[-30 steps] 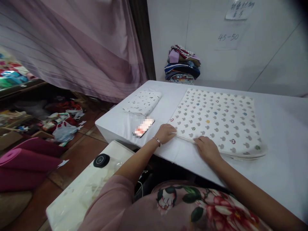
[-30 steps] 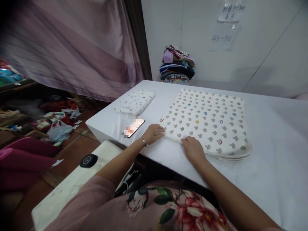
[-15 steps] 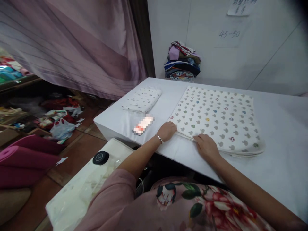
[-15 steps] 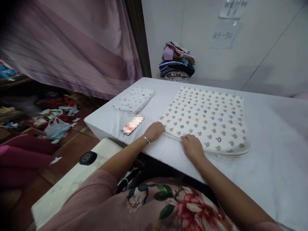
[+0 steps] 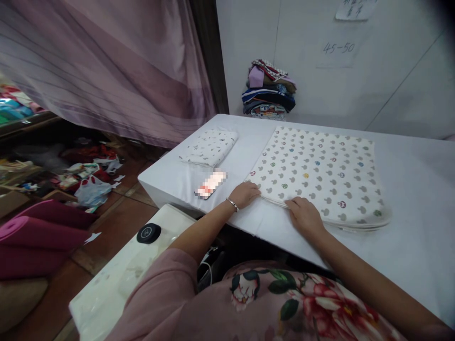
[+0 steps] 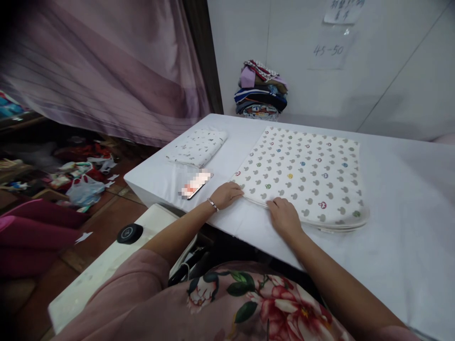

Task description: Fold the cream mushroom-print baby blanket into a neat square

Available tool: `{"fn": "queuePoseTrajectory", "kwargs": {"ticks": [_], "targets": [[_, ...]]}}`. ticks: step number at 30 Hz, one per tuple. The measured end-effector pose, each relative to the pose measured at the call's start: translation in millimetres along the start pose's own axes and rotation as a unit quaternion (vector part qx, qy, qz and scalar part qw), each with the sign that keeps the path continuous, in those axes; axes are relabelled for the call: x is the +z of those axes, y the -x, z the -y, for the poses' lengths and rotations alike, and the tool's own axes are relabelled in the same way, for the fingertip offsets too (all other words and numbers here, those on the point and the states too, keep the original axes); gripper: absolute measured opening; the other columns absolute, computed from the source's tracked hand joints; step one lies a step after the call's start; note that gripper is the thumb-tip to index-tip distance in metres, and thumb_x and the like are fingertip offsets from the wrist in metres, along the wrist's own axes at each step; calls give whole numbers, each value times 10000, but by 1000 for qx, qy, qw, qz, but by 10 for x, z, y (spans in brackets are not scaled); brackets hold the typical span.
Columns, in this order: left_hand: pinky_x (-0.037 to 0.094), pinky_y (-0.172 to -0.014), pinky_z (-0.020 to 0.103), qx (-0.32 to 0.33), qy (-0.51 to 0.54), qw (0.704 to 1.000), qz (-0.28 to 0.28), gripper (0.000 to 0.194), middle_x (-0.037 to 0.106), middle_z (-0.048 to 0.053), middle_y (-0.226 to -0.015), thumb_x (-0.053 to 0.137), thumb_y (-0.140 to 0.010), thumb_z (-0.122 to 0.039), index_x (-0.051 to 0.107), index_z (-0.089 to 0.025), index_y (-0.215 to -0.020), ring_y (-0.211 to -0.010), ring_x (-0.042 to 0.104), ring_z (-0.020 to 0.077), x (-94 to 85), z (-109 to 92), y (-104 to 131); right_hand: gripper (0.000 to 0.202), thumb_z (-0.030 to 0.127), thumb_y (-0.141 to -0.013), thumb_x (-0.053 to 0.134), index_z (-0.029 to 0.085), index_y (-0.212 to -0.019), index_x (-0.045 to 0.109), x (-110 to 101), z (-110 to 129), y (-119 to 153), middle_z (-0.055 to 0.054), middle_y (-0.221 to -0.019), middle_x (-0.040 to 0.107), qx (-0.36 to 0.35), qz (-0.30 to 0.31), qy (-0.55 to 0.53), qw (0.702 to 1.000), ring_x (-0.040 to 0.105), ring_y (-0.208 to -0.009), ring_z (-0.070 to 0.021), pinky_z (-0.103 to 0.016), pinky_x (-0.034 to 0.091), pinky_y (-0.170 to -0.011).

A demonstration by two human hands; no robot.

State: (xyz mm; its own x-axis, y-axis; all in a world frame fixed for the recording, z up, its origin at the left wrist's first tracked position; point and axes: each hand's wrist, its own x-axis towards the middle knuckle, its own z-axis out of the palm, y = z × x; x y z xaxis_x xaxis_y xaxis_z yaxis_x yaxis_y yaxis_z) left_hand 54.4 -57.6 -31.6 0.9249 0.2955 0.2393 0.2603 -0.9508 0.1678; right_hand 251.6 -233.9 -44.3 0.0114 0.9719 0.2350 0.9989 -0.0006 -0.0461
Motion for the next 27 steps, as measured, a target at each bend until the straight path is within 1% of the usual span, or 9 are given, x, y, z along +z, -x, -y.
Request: {"fn": "queuePoseTrajectory", "kwargs": {"ticks": [8, 11, 14, 16, 18, 21, 24, 27], "targets": [[410, -795, 295, -3, -14, 1000, 19, 270, 624, 51, -974, 375, -920, -250, 635, -196, -968, -903, 527, 163, -47, -29, -43, 315, 127, -815, 437, 155, -1082, 600, -9, 7, 6, -98, -955, 566, 2, -3, 2, 1000, 467, -880, -210, -308, 340, -748], [402, -789, 299, -10, -43, 999, 11, 258, 625, 55, -977, 383, -915, -233, 631, -190, -971, -912, 525, 166, -65, -50, -64, 310, 128, -821, 433, 155, -1080, 601, -2, 3, 7, -98, -960, 568, 3, -3, 2, 1000, 469, -881, -210, -307, 342, -750], [389, -796, 314, -16, -81, 997, -9, 250, 624, 62, -989, 390, -909, -200, 628, -190, -983, -932, 521, 173, -32, -58, -67, 310, 128, -815, 443, 162, -1080, 599, 7, -2, 7, -96, -957, 570, 4, -5, 5, 1000, 471, -874, -208, -306, 343, -749], [387, -794, 318, -4, -94, 995, -14, 258, 626, 65, -974, 385, -910, -189, 637, -188, -966, -923, 522, 171, 11, -59, -51, 312, 127, -812, 447, 161, -1081, 600, 12, -3, 8, -97, -961, 570, 3, -8, 7, 1000, 471, -877, -209, -307, 343, -751], [388, -781, 318, 6, -99, 995, -17, 270, 627, 64, -945, 378, -916, -198, 648, -190, -934, -903, 522, 167, 54, -60, -25, 316, 125, -810, 446, 160, -1083, 600, 13, -2, 9, -98, -964, 570, 1, -10, 8, 1000, 470, -879, -210, -308, 344, -751], [387, -757, 318, 3, -104, 994, -30, 283, 625, 55, -913, 376, -923, -217, 657, -197, -894, -880, 517, 166, 94, -71, 13, 324, 122, -812, 439, 161, -1092, 596, 7, 2, 12, -96, -962, 569, 1, -10, 7, 1000, 467, -878, -211, -309, 341, -746], [386, -743, 314, -7, -109, 994, -33, 273, 622, 51, -905, 386, -922, -218, 656, -194, -892, -874, 513, 168, 100, -91, 38, 319, 126, -822, 430, 162, -1092, 597, 1, 2, 12, -97, -960, 567, -2, -8, 8, 1000, 466, -869, -209, -306, 336, -743], [392, -732, 310, -8, -116, 993, -21, 272, 621, 53, -914, 381, -925, -230, 649, -186, -908, -873, 517, 172, 74, -104, 58, 318, 127, -829, 426, 159, -1097, 595, 1, 6, 0, -101, -963, 567, -3, -6, 9, 1000, 467, -865, -208, -303, 333, -743]]}}
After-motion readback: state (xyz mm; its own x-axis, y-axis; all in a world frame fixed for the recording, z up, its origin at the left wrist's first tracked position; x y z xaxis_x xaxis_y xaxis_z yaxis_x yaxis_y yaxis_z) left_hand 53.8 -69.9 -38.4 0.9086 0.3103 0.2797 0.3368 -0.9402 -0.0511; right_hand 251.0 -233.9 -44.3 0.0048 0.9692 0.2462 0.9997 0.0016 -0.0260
